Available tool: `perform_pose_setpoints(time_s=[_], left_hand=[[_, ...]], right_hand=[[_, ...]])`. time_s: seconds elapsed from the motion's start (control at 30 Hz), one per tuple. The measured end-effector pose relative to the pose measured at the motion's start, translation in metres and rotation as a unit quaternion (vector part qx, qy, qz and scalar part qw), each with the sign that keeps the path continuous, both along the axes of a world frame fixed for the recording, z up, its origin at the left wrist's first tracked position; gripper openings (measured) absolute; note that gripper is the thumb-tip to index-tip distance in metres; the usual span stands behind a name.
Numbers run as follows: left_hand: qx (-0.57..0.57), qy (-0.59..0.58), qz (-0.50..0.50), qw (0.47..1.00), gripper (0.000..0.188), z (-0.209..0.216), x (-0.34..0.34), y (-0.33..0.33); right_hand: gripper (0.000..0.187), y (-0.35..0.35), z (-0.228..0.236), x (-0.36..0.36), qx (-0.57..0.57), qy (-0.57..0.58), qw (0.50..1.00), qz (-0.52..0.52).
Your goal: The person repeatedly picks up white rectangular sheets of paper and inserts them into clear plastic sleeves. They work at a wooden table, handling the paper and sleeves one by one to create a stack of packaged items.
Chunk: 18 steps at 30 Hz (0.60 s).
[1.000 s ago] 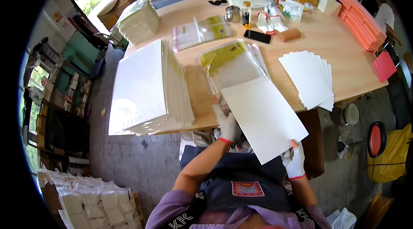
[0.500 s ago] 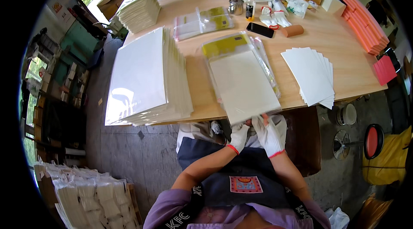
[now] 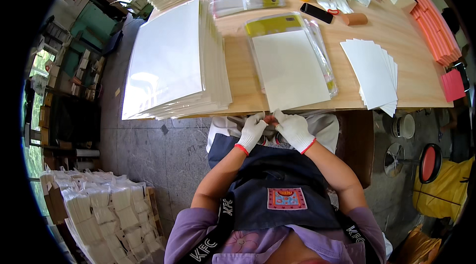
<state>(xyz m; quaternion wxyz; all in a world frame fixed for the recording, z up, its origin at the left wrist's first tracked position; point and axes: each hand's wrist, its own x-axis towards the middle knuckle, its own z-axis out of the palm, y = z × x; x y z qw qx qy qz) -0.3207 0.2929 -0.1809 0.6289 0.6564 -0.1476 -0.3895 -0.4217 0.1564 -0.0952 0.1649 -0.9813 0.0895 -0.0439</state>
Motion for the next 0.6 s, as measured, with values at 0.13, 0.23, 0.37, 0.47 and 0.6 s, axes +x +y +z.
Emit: perform_pose_setpoints(time_s=[0.13,0.23,0.37,0.47,0.6], left_hand=[[0.086,0.108,-0.008,0.990,0.021,0.041,0.000,-0.010],[0.030,0.101,0.025,0.994,0.020,0.044,-0.002,0.001],[0.039,-0.044,-0.039,0.998,0.018,0.050,0.004,0.024],[0.056,-0.282,-0.009,0.958,0.010,0.030,0.008,0.031],[0.070,-0.623,0.006,0.779,0.021,0.034,0.013,0.026]], right_hand=[[0.011,-0.001,0.000,0.001,-0.076,0.040,0.995,0.045],[0.009,-0.027,0.038,-0.032,0.519,-0.039,0.847,-0.105],[0.007,-0.173,-0.027,-0.152,0.652,-0.467,0.500,-0.326],[0.017,-0.217,-0.103,-0.260,0.527,-0.280,0.666,-0.448],[0.029,-0.167,-0.098,-0.258,0.087,0.370,0.884,-0.272]])
